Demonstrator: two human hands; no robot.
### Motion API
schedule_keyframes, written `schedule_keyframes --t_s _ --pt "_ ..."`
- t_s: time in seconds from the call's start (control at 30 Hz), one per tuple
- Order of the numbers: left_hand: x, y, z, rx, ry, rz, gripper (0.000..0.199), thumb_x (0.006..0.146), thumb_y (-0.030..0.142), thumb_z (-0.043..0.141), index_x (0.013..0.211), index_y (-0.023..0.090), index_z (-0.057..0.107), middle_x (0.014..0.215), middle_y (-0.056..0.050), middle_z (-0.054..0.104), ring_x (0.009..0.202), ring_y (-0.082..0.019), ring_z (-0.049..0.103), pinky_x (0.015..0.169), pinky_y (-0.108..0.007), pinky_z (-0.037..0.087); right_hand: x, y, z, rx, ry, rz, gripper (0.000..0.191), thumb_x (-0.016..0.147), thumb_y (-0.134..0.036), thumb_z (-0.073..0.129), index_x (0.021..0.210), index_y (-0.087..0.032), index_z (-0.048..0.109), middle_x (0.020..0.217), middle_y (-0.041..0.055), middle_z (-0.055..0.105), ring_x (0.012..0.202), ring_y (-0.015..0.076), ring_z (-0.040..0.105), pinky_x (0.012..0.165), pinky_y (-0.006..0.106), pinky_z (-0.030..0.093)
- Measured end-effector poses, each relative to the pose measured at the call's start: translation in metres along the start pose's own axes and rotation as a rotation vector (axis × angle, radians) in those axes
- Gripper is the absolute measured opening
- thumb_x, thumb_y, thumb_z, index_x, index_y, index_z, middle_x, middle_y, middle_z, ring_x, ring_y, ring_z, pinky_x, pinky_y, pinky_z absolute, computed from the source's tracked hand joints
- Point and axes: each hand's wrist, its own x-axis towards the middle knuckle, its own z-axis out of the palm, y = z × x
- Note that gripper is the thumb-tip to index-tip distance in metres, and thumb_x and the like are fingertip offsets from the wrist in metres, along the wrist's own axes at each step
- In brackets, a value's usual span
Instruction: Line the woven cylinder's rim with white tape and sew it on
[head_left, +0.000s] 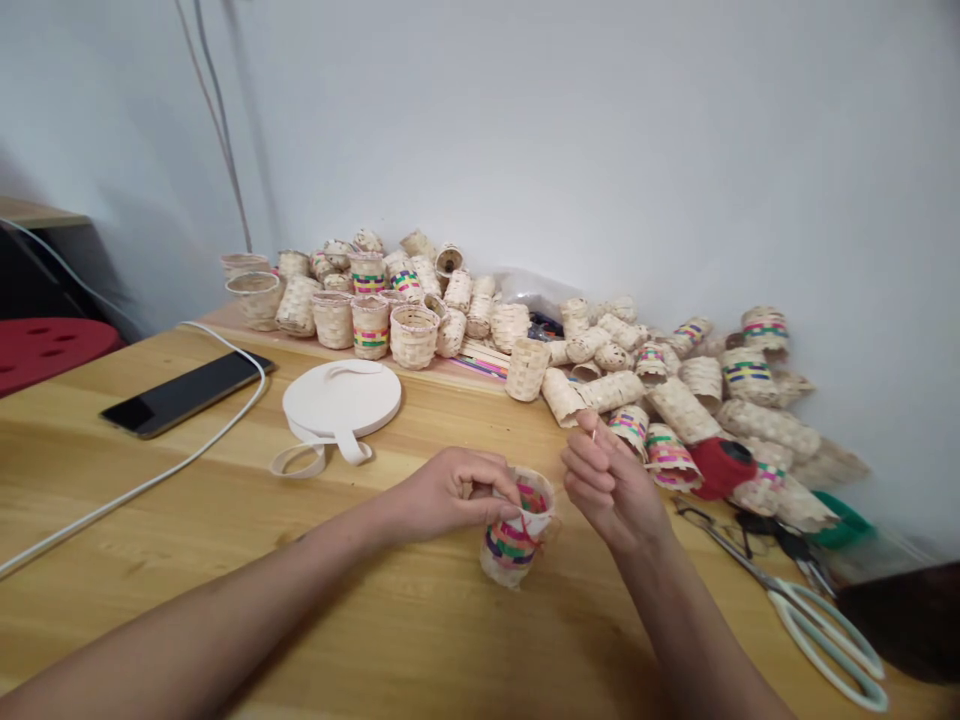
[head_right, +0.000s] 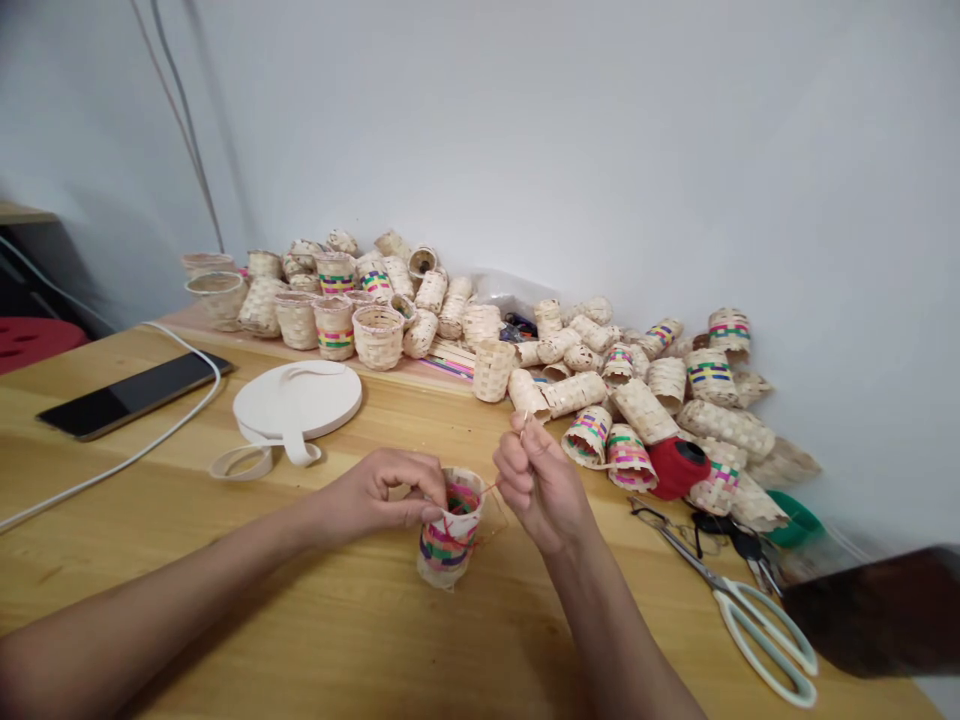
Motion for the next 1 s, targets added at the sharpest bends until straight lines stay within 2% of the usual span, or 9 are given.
schedule_keyframes --t_s 0.13,0.27,0.37,0.47,0.57,0.7,0.8,0.87,1.0 --pt "0.0 -0.004 -0.001 -0.092 -0.022 0.009 0.029 0.083 0.037 0.064 0.079 0.008 0.069 0.08 -0.008 0.065 0.074 -0.013 0.058 0.069 -0.023 0.044 0.022 -0.008 -0.044 -0.308 0.372 -0.296 0.032 0.069 -0.044 0.065 0.074 -0.022 0.043 0.057 -0.0082 0.032 0.045 0.0068 0.029 0.042 0.018 0.036" --pt "-0.001 -0.003 0.0 -0.107 -0.026 -0.027 0.026 0.083 0.034 0.064 0.079 0.009 0.069 0.079 -0.006 0.064 0.073 -0.012 0.057 0.069 -0.021 0.044 0.034 -0.019 -0.084 -0.401 0.613 -0.497 0.034 0.078 -0.054 0.053 0.076 -0.023 0.039 0.056 -0.0099 0.03 0.045 0.0069 0.027 0.045 0.016 0.033" --pt "-0.001 -0.002 -0.001 -0.09 -0.018 -0.014 0.028 0.084 0.036 0.062 0.08 0.008 0.069 0.079 -0.006 0.064 0.074 -0.012 0.057 0.07 -0.021 0.043 0.025 -0.019 -0.074 -0.535 0.5 -0.433 0.03 0.072 -0.047 0.067 0.08 -0.019 0.056 0.059 -0.0058 0.048 0.052 0.0086 0.042 0.049 0.019 0.036" --pt "-0.001 -0.002 -0.003 -0.053 -0.005 0.008 0.031 0.085 0.038 0.06 0.081 0.01 0.07 0.08 -0.007 0.065 0.074 -0.012 0.058 0.071 -0.022 0.044 0.01 -0.013 -0.042 -0.715 0.146 -0.271 0.026 0.066 -0.039 0.076 0.076 -0.017 0.068 0.073 0.0026 0.064 0.065 0.0147 0.054 0.056 0.024 0.041" --pt "-0.001 -0.002 -0.006 -0.015 -0.013 0.024 0.029 0.086 0.037 0.059 0.082 0.011 0.071 0.082 -0.007 0.066 0.074 -0.012 0.058 0.071 -0.022 0.044 -0.002 -0.01 -0.017 -0.916 -0.269 -0.163 0.025 0.081 -0.043 0.064 0.087 -0.019 0.071 0.082 0.0041 0.069 0.07 0.0163 0.057 0.059 0.025 0.041" --pt "-0.001 -0.002 -0.008 0.011 -0.012 0.04 0.025 0.086 0.033 0.06 0.084 0.012 0.071 0.082 -0.007 0.066 0.074 -0.012 0.059 0.07 -0.021 0.044 -0.006 -0.013 -0.008 -1.003 -0.504 -0.124 0.028 0.09 -0.042 0.054 0.088 -0.02 0.07 0.08 0.0023 0.068 0.069 0.0146 0.056 0.061 0.024 0.039" --pt "-0.001 -0.001 -0.007 0.02 -0.007 0.025 0.025 0.086 0.034 0.061 0.083 0.012 0.071 0.08 -0.006 0.066 0.074 -0.012 0.059 0.069 -0.021 0.044 -0.006 -0.014 -0.009 -1.001 -0.537 -0.136 0.032 0.088 -0.044 0.055 0.076 -0.018 0.068 0.068 0.0005 0.061 0.062 0.0125 0.051 0.056 0.023 0.035" --pt "-0.002 0.0 -0.007 0.017 -0.016 0.014 0.027 0.086 0.036 0.061 0.082 0.011 0.071 0.08 -0.007 0.066 0.073 -0.012 0.059 0.069 -0.021 0.044 -0.005 -0.012 -0.009 -0.973 -0.475 -0.164 0.034 0.087 -0.046 0.056 0.071 -0.017 0.066 0.063 -0.0003 0.058 0.058 0.0116 0.048 0.053 0.023 0.034" --pt "-0.002 0.0 -0.007 -0.01 -0.022 -0.006 0.03 0.086 0.038 0.06 0.08 0.01 0.069 0.079 -0.007 0.065 0.073 -0.012 0.058 0.069 -0.022 0.044 0.003 -0.009 -0.018 -1.108 -0.154 -0.278 0.04 0.085 -0.051 0.052 0.065 -0.018 0.062 0.062 0.0 0.058 0.058 0.0131 0.049 0.054 0.023 0.035"
